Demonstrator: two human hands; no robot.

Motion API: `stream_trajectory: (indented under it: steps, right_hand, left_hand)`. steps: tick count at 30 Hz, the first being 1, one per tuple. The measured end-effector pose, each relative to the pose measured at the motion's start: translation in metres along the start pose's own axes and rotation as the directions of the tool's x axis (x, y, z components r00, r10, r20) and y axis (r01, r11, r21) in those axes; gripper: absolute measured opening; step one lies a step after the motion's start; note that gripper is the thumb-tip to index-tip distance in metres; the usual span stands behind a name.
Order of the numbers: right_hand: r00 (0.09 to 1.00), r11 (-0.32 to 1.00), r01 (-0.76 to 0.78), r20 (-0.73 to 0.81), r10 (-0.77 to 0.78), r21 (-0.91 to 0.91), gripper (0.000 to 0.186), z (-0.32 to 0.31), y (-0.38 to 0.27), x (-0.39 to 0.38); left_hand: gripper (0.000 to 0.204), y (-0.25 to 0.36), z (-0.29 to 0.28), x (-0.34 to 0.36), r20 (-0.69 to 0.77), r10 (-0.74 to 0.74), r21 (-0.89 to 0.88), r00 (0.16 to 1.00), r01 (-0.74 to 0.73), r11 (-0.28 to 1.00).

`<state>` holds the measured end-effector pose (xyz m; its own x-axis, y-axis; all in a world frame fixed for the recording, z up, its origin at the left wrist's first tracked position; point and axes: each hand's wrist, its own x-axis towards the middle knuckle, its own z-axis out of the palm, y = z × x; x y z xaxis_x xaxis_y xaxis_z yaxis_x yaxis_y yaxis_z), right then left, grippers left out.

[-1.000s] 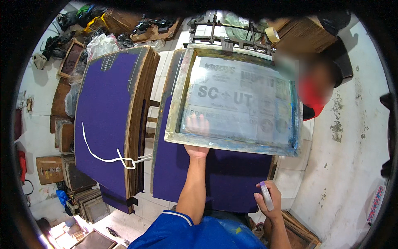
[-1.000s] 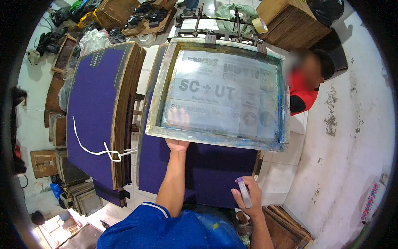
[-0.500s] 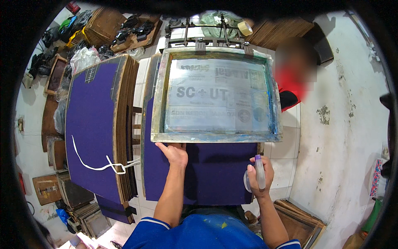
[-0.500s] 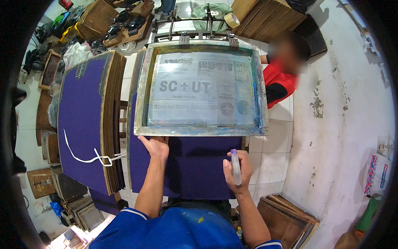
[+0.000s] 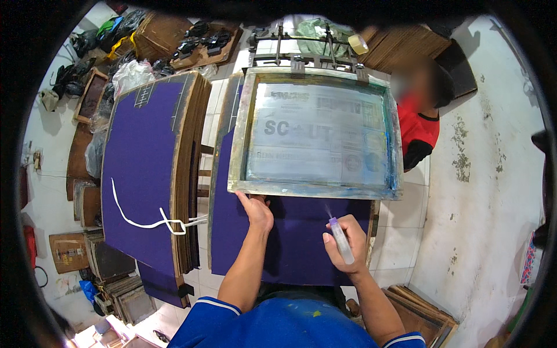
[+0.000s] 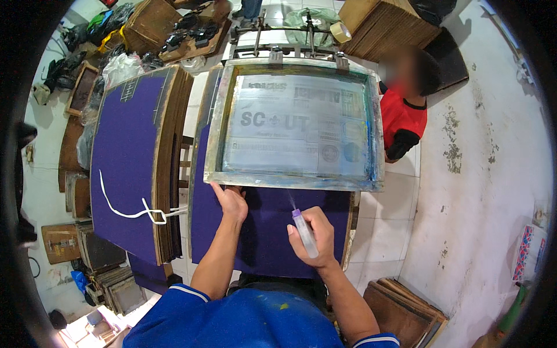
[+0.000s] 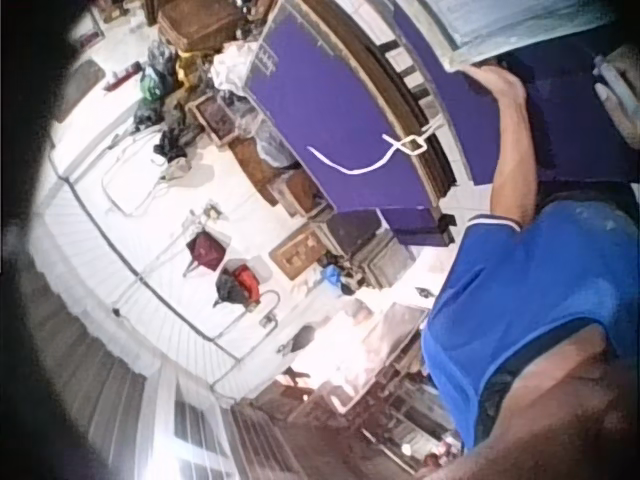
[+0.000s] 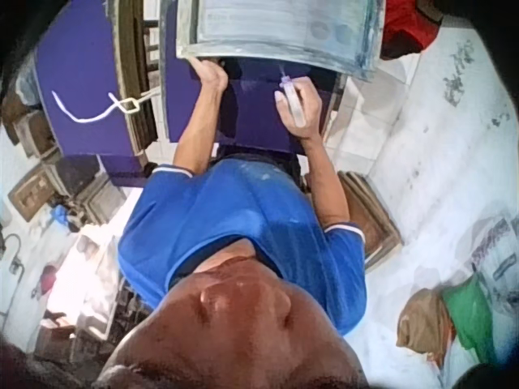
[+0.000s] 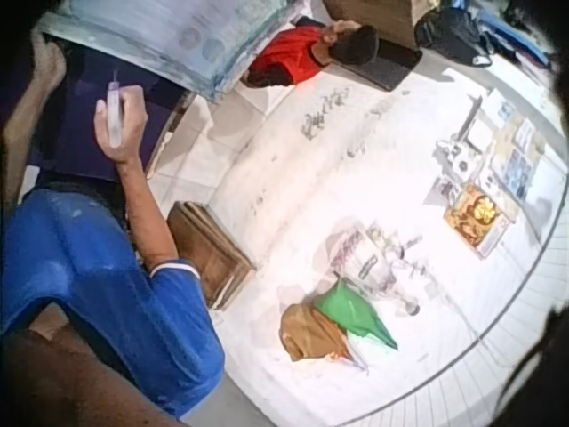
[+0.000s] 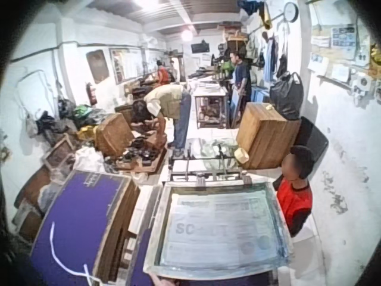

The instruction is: The person cleans a screen printing frame with a spray and cloth, then applies white ink using a squeegee to print a design onto a purple board. The printed board is handed to a coworker.

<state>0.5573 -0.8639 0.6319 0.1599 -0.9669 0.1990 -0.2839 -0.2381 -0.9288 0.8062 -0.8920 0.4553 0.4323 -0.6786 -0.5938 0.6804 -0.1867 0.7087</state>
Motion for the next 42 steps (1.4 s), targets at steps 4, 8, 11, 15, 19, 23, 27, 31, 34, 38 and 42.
stream_trajectory:
  steps: [4, 8, 11, 15, 19, 23, 27, 31, 34, 38, 42]
  right_hand:
    - [0.998, 1.0, -0.008, 0.061, 0.008, 0.004, 0.024, 0.017, -0.005, 0.0]
    - [1.0, 1.0, 0.015, 0.006, -0.015, -0.009, 0.021, 0.026, -0.008, 0.005]
    - [0.997, 0.996, 0.071, 0.008, -0.072, 0.052, 0.021, 0.025, -0.012, 0.005]
    - [0.998, 1.0, 0.011, 0.056, -0.009, -0.024, 0.02, 0.01, -0.011, -0.004]
    - [0.994, 0.992, -0.093, -0.07, 0.087, -0.089, 0.018, -0.015, 0.0, -0.017]
    - [0.975, 0.988, -0.093, -0.212, 0.065, -0.122, 0.015, -0.034, 0.01, -0.029]
    - [0.986, 0.992, -0.07, -0.156, 0.053, -0.107, 0.021, -0.033, 0.007, -0.039]
    - [0.992, 0.995, -0.063, -0.104, 0.071, 0.076, 0.022, -0.024, -0.001, -0.036]
    - [0.998, 0.995, -0.007, -0.058, 0.013, 0.102, 0.02, -0.032, -0.001, -0.026]
    - [0.997, 0.998, 0.028, -0.074, -0.023, 0.064, 0.019, -0.085, 0.011, -0.02]
    - [0.968, 0.998, -0.029, -0.252, 0.016, -0.047, 0.027, -0.176, 0.042, -0.035]
  left_hand:
    - [0.099, -0.003, -0.001, 0.002, 0.0, 0.001, 0.0, 1.0, -0.001, 1.0]
    - [0.099, -0.003, 0.0, 0.003, -0.017, 0.007, -0.016, 1.0, -0.007, 1.0]
    - [0.098, -0.003, 0.0, 0.003, -0.016, 0.004, -0.02, 1.0, -0.005, 1.0]
    - [0.096, -0.003, 0.0, 0.004, 0.009, 0.01, -0.032, 1.0, -0.009, 0.999]
    - [0.088, -0.001, -0.001, 0.004, 0.003, -0.009, -0.029, 1.0, 0.009, 1.0]
    - [0.085, 0.0, 0.0, 0.005, -0.01, -0.037, -0.008, 0.999, 0.037, 0.999]
    - [0.087, -0.001, -0.001, 0.008, -0.028, -0.031, -0.018, 0.999, 0.031, 0.999]
    - [0.09, -0.002, -0.002, 0.011, -0.02, -0.028, -0.029, 0.999, 0.027, 0.999]
    - [0.097, -0.001, -0.003, 0.014, -0.052, -0.052, -0.037, 0.997, 0.05, 0.998]
    - [0.09, 0.003, -0.007, 0.017, -0.089, -0.081, 0.011, 0.993, 0.082, 0.997]
    - [0.09, 0.009, -0.011, 0.017, -0.054, -0.074, -0.047, 0.996, 0.071, 0.996]
